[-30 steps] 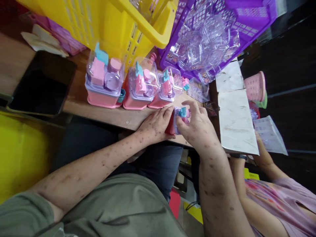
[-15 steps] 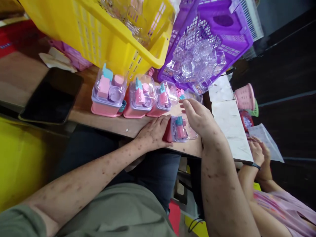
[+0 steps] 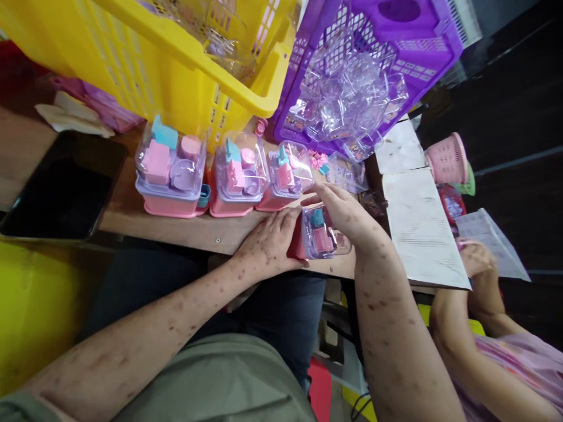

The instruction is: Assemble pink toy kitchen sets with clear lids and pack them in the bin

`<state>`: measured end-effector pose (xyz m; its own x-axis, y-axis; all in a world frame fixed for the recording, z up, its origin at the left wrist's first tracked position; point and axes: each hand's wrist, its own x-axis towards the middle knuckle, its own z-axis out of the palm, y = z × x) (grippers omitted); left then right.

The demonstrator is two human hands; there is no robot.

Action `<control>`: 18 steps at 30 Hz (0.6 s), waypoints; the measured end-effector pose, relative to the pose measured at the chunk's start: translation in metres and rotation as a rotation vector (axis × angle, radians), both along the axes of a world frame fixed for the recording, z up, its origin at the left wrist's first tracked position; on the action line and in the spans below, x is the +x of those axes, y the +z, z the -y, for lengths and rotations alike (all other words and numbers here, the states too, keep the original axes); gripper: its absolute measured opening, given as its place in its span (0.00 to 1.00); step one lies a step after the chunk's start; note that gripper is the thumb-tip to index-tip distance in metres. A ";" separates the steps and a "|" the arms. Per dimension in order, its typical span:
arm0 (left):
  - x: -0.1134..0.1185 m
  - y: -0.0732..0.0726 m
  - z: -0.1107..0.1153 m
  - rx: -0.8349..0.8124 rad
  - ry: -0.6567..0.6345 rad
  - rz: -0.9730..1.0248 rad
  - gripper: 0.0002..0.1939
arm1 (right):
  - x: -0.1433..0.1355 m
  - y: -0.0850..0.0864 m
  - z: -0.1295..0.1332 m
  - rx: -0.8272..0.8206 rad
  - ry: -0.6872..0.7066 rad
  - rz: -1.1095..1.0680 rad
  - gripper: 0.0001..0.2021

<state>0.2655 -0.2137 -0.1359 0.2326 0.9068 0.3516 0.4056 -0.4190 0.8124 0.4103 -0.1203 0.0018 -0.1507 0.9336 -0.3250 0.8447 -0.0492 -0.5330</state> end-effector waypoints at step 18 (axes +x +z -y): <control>-0.002 0.016 0.002 -0.114 -0.003 0.043 0.64 | -0.003 -0.002 0.002 0.218 -0.018 0.022 0.22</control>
